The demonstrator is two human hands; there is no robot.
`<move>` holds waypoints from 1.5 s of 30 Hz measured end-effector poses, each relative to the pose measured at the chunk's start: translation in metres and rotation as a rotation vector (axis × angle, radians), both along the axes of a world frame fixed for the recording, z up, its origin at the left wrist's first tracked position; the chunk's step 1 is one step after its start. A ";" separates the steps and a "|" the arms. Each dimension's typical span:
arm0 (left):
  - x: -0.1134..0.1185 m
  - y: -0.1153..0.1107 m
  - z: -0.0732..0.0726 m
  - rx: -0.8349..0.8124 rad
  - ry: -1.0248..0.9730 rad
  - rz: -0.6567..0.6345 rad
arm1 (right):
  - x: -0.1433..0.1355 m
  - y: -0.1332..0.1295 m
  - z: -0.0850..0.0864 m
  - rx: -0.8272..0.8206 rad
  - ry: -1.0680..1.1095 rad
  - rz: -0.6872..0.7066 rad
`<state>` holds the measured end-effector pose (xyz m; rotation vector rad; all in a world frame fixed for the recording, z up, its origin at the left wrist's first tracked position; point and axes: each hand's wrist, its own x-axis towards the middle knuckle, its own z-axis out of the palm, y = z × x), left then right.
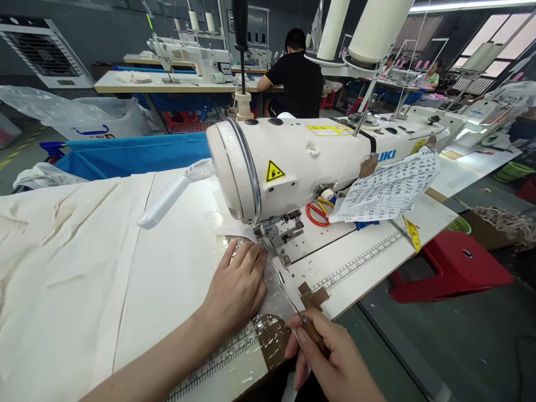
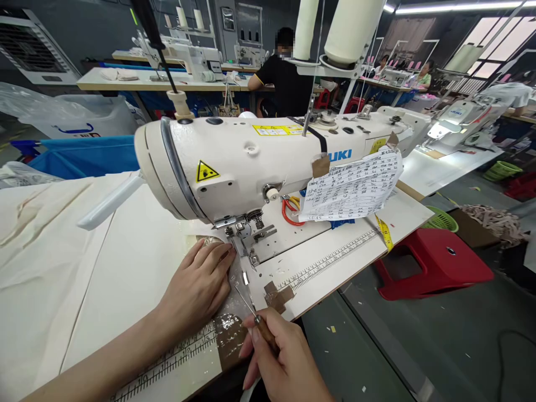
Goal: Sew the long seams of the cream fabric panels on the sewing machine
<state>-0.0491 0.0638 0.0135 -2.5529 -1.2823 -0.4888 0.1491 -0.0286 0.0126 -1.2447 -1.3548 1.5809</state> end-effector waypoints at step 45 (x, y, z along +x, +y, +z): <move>-0.032 0.051 0.000 -0.322 -0.500 -0.044 | -0.021 0.072 0.000 0.767 -0.837 0.005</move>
